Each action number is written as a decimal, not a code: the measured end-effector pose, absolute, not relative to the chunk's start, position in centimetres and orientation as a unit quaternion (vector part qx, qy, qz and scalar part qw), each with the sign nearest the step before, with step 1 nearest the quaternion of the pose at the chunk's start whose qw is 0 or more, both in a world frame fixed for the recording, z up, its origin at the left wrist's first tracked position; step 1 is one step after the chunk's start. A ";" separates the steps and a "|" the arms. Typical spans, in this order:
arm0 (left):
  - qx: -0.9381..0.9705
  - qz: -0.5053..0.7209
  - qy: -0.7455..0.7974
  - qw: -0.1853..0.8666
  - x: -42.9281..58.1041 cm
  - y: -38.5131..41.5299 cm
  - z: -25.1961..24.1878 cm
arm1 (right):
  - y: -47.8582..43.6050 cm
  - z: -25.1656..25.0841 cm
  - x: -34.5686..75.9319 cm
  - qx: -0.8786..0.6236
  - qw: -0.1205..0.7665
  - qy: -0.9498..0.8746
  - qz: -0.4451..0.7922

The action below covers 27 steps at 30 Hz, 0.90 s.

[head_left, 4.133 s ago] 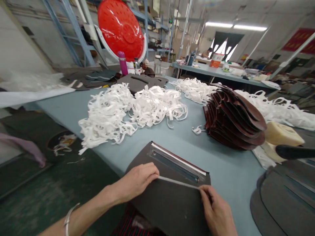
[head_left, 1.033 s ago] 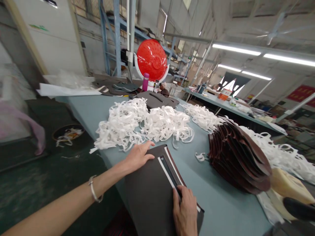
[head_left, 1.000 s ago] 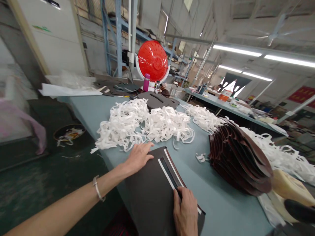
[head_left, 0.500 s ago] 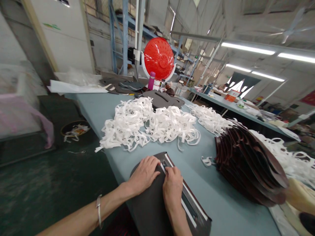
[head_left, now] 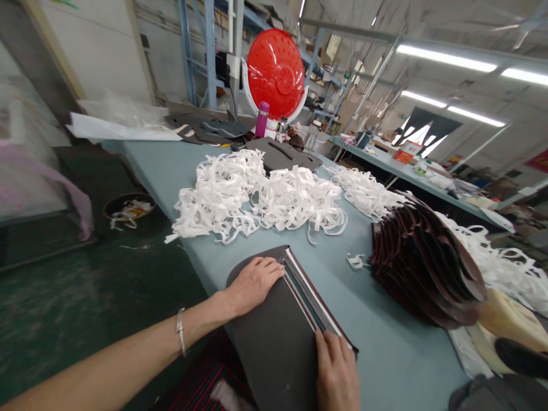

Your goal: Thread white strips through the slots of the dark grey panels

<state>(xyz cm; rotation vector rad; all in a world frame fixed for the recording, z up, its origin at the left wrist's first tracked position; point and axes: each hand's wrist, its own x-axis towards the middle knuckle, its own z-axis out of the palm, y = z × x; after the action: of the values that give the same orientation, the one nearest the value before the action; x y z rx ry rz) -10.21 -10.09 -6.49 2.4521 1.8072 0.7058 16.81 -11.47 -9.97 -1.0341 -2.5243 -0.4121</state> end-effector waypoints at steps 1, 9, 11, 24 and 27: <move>0.785 0.227 0.577 0.006 -10.2 -10.1 -6.5 | -11.9 -10.3 18.5 -0.364 0.197 -0.897 -0.157; 0.788 0.243 0.566 -0.006 -10.3 -10.2 -6.9 | -9.6 -8.1 11.2 -0.440 0.177 -0.872 -0.124; 0.789 0.242 0.564 0.000 -10.3 -10.2 -6.9 | -8.9 -7.1 6.7 -0.447 0.162 -0.873 -0.108; 0.788 0.232 0.571 -0.013 -10.5 -9.3 -7.9 | -14.2 -7.8 16.2 -0.433 0.134 -0.879 -0.146; 0.785 0.229 0.576 -0.018 -9.4 -9.7 -7.5 | -14.8 -8.1 17.5 -0.441 0.157 -0.874 -0.130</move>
<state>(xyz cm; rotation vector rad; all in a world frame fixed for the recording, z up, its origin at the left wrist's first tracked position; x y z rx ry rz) -9.39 -9.74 -7.52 2.4932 1.8296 0.7262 17.49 -14.75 -8.06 -1.2629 -2.5007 -0.3708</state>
